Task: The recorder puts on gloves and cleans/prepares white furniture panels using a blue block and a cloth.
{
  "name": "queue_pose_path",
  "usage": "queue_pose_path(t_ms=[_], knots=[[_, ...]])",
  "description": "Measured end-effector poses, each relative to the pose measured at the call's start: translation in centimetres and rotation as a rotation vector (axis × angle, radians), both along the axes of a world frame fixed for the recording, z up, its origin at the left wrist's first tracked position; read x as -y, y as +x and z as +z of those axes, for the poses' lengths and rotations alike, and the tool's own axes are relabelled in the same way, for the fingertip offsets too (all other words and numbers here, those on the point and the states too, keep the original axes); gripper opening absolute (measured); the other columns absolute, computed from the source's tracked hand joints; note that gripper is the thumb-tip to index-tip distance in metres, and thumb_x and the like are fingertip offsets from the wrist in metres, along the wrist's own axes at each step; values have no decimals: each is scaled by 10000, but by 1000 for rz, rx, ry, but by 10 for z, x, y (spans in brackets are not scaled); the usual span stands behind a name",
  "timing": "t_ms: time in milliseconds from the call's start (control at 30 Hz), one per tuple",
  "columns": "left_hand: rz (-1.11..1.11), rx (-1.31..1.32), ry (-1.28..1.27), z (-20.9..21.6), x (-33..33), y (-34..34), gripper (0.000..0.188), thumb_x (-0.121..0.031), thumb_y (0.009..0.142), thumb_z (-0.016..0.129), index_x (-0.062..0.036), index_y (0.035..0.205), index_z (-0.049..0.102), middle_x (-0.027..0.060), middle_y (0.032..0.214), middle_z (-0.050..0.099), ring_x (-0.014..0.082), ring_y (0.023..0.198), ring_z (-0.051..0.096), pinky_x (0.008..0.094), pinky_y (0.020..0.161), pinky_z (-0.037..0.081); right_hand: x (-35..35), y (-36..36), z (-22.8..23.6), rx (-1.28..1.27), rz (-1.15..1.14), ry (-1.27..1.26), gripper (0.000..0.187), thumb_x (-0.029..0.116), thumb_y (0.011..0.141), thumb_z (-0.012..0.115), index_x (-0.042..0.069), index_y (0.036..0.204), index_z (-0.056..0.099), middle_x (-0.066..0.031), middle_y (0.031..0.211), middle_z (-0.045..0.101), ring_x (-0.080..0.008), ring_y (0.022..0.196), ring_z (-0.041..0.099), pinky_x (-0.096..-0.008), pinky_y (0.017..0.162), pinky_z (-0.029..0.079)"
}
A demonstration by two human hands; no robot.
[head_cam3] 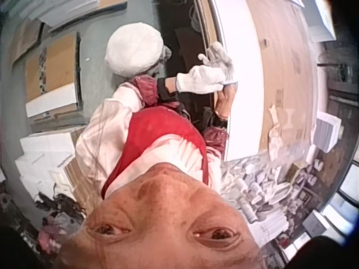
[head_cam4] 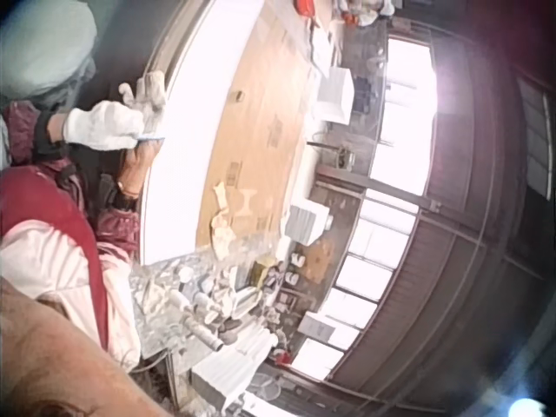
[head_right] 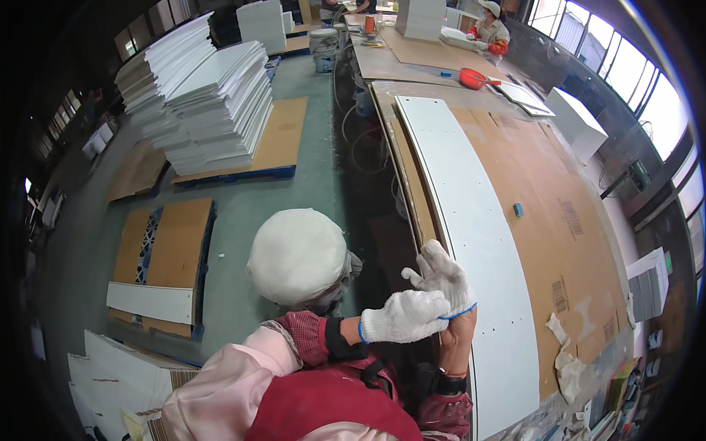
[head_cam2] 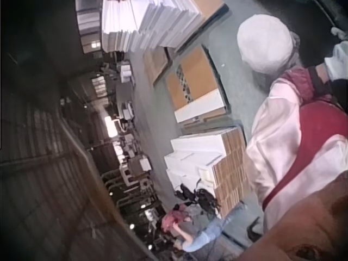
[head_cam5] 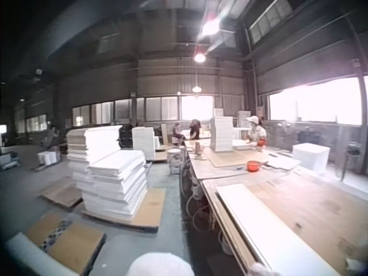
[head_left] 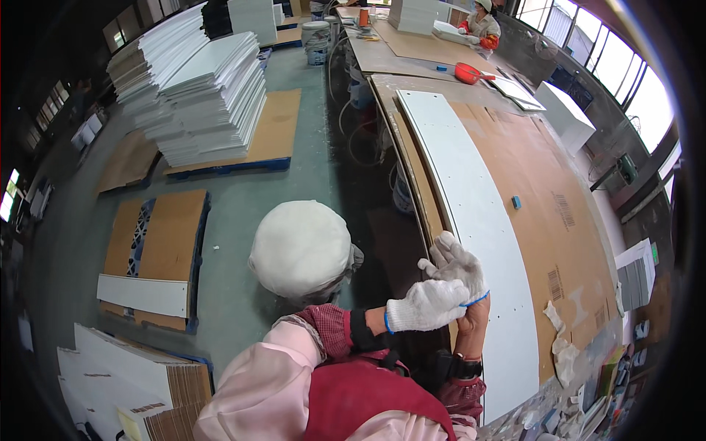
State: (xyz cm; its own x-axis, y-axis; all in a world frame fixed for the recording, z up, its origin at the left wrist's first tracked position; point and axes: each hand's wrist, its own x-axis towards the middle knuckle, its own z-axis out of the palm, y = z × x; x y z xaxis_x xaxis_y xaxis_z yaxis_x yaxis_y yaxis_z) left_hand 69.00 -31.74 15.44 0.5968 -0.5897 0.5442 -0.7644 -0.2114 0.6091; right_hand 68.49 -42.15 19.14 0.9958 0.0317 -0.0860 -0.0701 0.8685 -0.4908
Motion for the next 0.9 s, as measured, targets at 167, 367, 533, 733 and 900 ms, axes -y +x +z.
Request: queue_pose_path(t_ms=[167, 367, 533, 733, 900], knots=[[-142, -58, -135, -4, 6, -8, 219, -236, 789, 662, -63, 876, 561, 111, 823, 579, 318, 702, 605, 397, 603, 490, -6, -22, 28, 19, 79, -469, 423, 168, 871, 530, -54, 1231, 515, -237, 1140, 603, -316, 984, 606, -411, 810, 496], [220, 1050, 498, 19, -11, -7, 309, -236, 889, 484, 47, 954, 588, 158, 823, 607, 258, 760, 615, 335, 657, 516, -10, -16, -27, -75, 53, -463, 406, 209, 856, 571, -58, 1162, 556, -229, 1049, 637, -307, 869, 637, -374, 738, 504], [-90, 576, 781, -17, 5, -14, 386, -239, 921, 364, 76, 974, 581, 192, 931, 608, 258, 854, 598, 272, 623, 513, -7, -1, -30, -205, 140, -296, 509, 419, 949, 468, -34, 1155, 577, -179, 1096, 636, -289, 1036, 591, -397, 743, 513], [-110, 330, 278, -27, -8, -14, 237, -235, 874, 517, -30, 976, 577, 74, 827, 580, 209, 691, 616, 324, 581, 530, -22, -3, -16, -32, 108, -283, 607, 480, 969, 405, -48, 1253, 497, -198, 1226, 563, -300, 1137, 529, -395, 818, 499], [-192, -120, 71, 0, -21, -11, 212, -202, 793, 640, -70, 943, 572, 85, 821, 567, 276, 741, 625, 377, 613, 517, -30, 5, -17, 145, 69, -206, 712, 563, 947, 386, -60, 1282, 466, -190, 1221, 555, -287, 1130, 511, -384, 953, 411]])
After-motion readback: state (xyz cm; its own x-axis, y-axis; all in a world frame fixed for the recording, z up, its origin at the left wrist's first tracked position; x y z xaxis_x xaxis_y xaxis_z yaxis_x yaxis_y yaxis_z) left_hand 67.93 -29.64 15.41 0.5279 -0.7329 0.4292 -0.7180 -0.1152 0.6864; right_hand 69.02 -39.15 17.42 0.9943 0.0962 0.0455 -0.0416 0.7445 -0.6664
